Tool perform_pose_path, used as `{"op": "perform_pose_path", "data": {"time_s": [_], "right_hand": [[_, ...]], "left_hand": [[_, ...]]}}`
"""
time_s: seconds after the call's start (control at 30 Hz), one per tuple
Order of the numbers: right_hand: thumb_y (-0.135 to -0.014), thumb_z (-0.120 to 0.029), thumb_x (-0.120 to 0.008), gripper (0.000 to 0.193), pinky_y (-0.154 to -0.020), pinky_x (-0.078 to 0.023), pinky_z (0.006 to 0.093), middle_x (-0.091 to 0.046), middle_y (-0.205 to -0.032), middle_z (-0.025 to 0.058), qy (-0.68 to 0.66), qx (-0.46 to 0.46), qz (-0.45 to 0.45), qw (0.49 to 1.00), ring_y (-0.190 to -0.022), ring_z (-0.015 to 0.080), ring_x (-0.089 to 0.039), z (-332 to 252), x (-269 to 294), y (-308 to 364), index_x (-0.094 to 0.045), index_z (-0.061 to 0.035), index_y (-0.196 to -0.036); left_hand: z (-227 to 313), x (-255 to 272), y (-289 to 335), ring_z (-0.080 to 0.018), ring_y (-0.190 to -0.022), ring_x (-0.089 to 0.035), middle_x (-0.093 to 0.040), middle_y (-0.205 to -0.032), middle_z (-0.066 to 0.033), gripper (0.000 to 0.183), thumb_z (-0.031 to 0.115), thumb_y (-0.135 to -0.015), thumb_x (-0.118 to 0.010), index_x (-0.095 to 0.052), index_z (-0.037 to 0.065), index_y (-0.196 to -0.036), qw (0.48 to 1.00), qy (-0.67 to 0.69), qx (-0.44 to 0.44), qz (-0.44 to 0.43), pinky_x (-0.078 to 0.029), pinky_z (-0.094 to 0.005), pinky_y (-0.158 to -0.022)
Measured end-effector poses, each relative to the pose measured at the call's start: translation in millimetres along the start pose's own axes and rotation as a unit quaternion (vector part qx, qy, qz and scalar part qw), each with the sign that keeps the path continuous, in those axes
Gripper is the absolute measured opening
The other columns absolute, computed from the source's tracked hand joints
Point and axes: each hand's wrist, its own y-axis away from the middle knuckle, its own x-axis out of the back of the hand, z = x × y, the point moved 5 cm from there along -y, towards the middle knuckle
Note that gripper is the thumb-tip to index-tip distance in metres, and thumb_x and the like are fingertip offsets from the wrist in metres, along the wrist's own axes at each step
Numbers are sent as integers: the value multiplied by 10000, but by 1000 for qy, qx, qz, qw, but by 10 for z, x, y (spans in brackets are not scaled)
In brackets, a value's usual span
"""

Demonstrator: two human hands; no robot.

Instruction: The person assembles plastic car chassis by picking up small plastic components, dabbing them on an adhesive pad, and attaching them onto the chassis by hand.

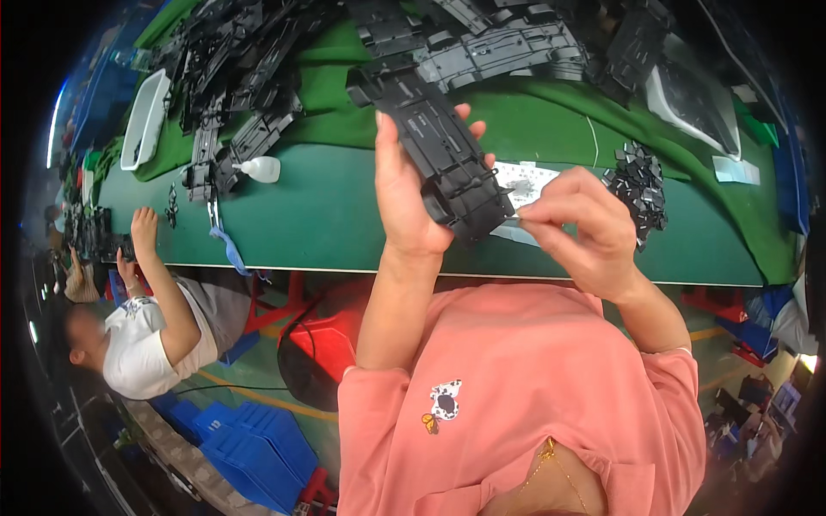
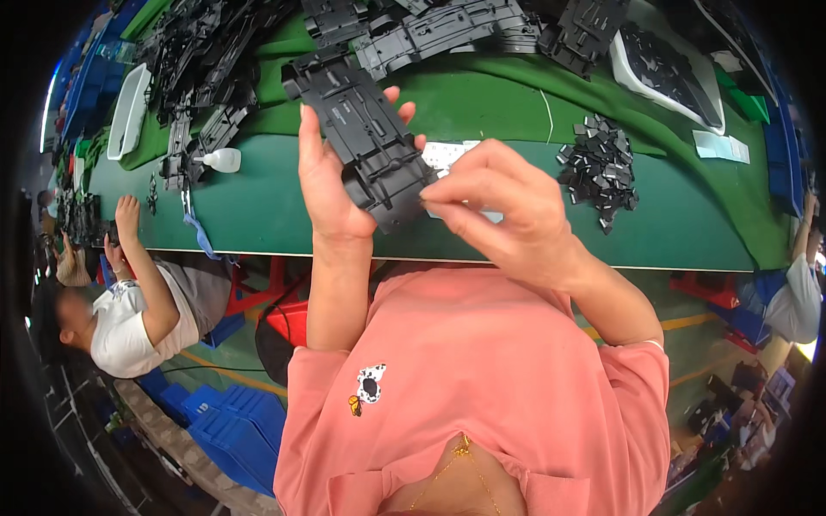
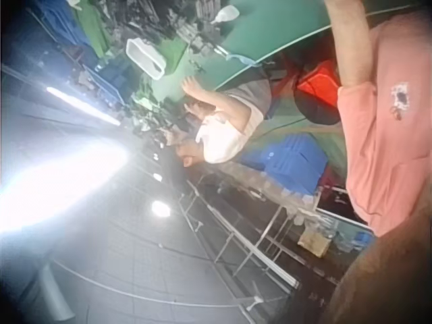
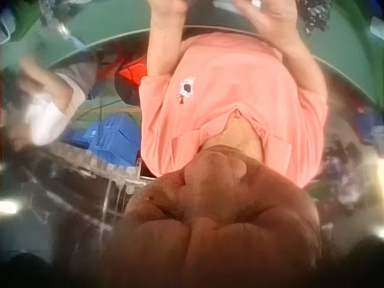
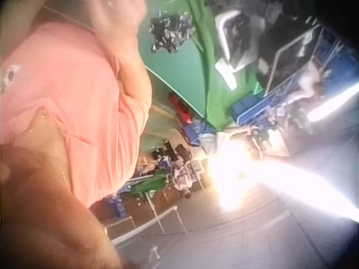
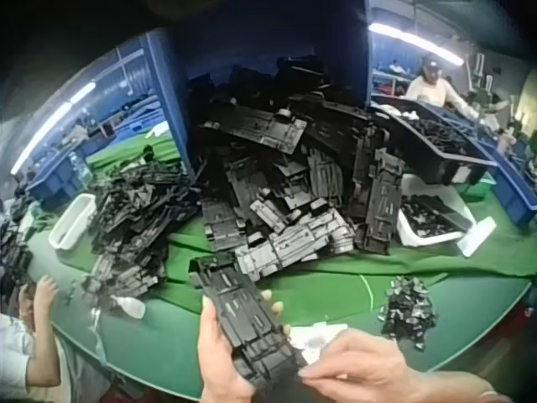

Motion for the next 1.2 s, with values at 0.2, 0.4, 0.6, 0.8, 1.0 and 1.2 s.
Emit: {"op": "perform_pose_path", "data": {"time_s": [0.2,0.4,0.6,0.8,1.0,1.2], "right_hand": [[-622,28,-732,296,-531,-418,301,-560,-748,45,82,151,-5,985,-613,194,-527,-21,-166,7,-676,-44,-904],[-620,1,-709,275,-518,-376,286,-555,-743,31,132,235,4,963,-601,164,-511,-52,-231,49,-679,-36,-891],[-624,-64,-677,272,-530,-368,283,-570,-760,29,156,278,-1,948,-599,157,-515,-42,-264,75,-683,-26,-894],[-633,-74,-668,274,-540,-365,280,-576,-770,29,174,286,-18,942,-603,150,-521,-42,-275,76,-679,-16,-901],[-635,-69,-673,275,-537,-360,282,-577,-773,31,176,281,-27,943,-603,148,-524,-39,-287,80,-676,-19,-906],[-615,-36,-680,286,-531,-356,280,-567,-756,28,161,271,-22,949,-591,144,-521,-35,-296,79,-671,-20,-900]], "left_hand": [[-19,-34,12,-301,-1068,-566,-554,-1208,-179,639,550,-962,-285,-488,14,-1245,1000,-13,-3,5,-526,-479,-818],[-46,-57,34,-301,-1060,-571,-557,-1199,-175,636,549,-964,-280,-488,16,-1241,1000,-14,0,3,-531,-471,-805],[-71,-105,57,-298,-1062,-570,-556,-1200,-172,622,550,-967,-272,-483,42,-1256,1000,-16,3,-1,-536,-466,-792],[-75,-107,53,-296,-1061,-571,-557,-1200,-171,619,551,-967,-273,-480,46,-1261,1000,-18,5,-6,-541,-460,-785],[-60,-124,53,-293,-1061,-572,-558,-1197,-172,623,554,-965,-278,-478,45,-1263,1000,-29,2,-10,-546,-451,-786],[-54,-150,72,-286,-1058,-577,-559,-1200,-170,624,558,-963,-284,-480,47,-1261,1000,-29,-1,-4,-547,-440,-790]]}}
